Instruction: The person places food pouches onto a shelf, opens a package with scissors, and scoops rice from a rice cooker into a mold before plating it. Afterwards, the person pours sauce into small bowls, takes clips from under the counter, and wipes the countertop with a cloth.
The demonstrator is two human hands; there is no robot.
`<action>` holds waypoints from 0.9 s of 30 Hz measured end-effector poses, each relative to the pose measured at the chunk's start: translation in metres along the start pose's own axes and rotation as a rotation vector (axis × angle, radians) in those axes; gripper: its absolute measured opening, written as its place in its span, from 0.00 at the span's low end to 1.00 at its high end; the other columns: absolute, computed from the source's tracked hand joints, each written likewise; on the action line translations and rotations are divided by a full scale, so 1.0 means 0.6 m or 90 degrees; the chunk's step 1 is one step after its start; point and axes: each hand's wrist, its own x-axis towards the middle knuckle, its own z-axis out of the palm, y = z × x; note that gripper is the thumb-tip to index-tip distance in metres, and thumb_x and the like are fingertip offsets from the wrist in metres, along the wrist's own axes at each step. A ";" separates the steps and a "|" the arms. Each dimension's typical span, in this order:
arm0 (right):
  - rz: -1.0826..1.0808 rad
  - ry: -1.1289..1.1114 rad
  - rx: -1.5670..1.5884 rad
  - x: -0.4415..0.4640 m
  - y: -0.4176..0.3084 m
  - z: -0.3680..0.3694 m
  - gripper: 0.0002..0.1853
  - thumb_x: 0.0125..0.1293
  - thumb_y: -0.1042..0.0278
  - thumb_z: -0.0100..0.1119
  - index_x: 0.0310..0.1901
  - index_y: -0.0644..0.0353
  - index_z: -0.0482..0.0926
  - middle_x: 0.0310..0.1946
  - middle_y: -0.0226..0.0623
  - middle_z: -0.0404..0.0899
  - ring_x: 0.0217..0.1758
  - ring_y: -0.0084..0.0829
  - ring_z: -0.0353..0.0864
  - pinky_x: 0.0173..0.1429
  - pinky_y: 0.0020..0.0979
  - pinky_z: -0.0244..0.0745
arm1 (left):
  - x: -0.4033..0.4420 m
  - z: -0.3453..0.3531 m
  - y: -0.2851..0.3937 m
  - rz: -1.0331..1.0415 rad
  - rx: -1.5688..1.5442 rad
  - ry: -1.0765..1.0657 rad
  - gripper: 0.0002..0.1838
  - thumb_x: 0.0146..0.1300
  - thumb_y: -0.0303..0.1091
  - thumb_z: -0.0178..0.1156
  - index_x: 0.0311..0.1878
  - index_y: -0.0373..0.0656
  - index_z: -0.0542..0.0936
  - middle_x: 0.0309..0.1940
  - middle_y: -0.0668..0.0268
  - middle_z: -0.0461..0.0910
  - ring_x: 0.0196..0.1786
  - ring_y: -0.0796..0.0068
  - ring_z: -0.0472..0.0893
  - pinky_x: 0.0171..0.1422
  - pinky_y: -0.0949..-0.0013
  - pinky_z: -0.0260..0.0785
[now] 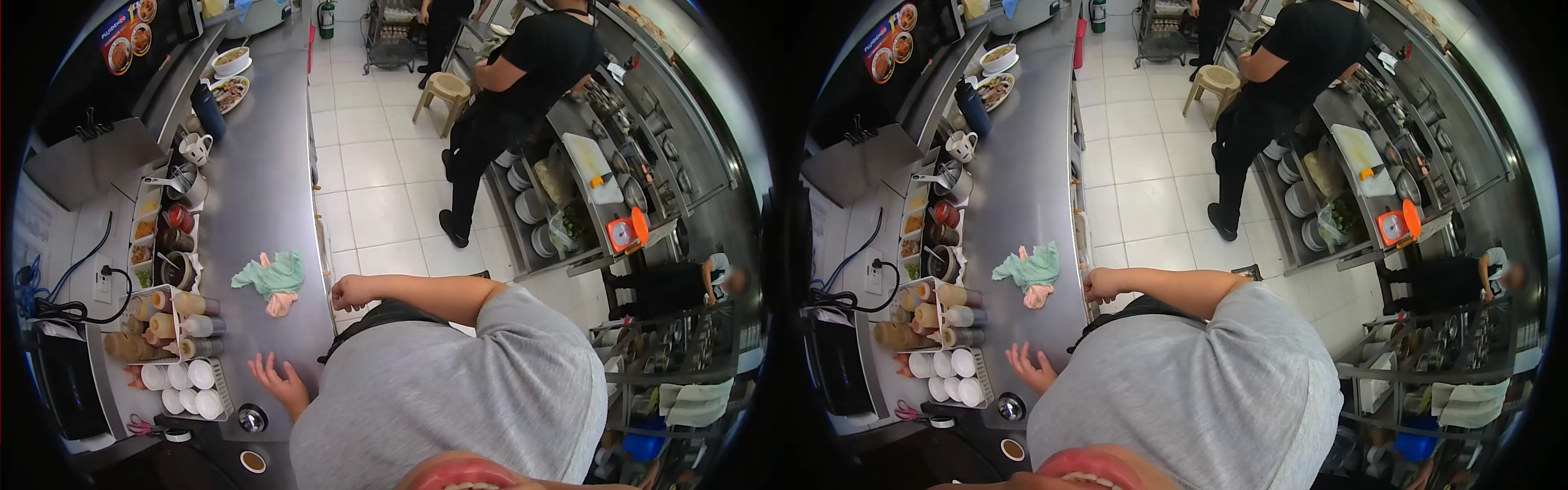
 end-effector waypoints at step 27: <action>-0.282 0.176 -0.262 0.082 -0.123 -0.038 0.11 0.57 0.62 0.63 0.41 0.55 0.83 0.40 0.41 0.83 0.43 0.39 0.82 0.47 0.37 0.76 | -0.021 0.008 0.006 -0.114 -0.093 0.047 0.16 0.65 0.35 0.59 0.22 0.38 0.75 0.59 0.57 0.74 0.70 0.51 0.62 0.69 0.54 0.55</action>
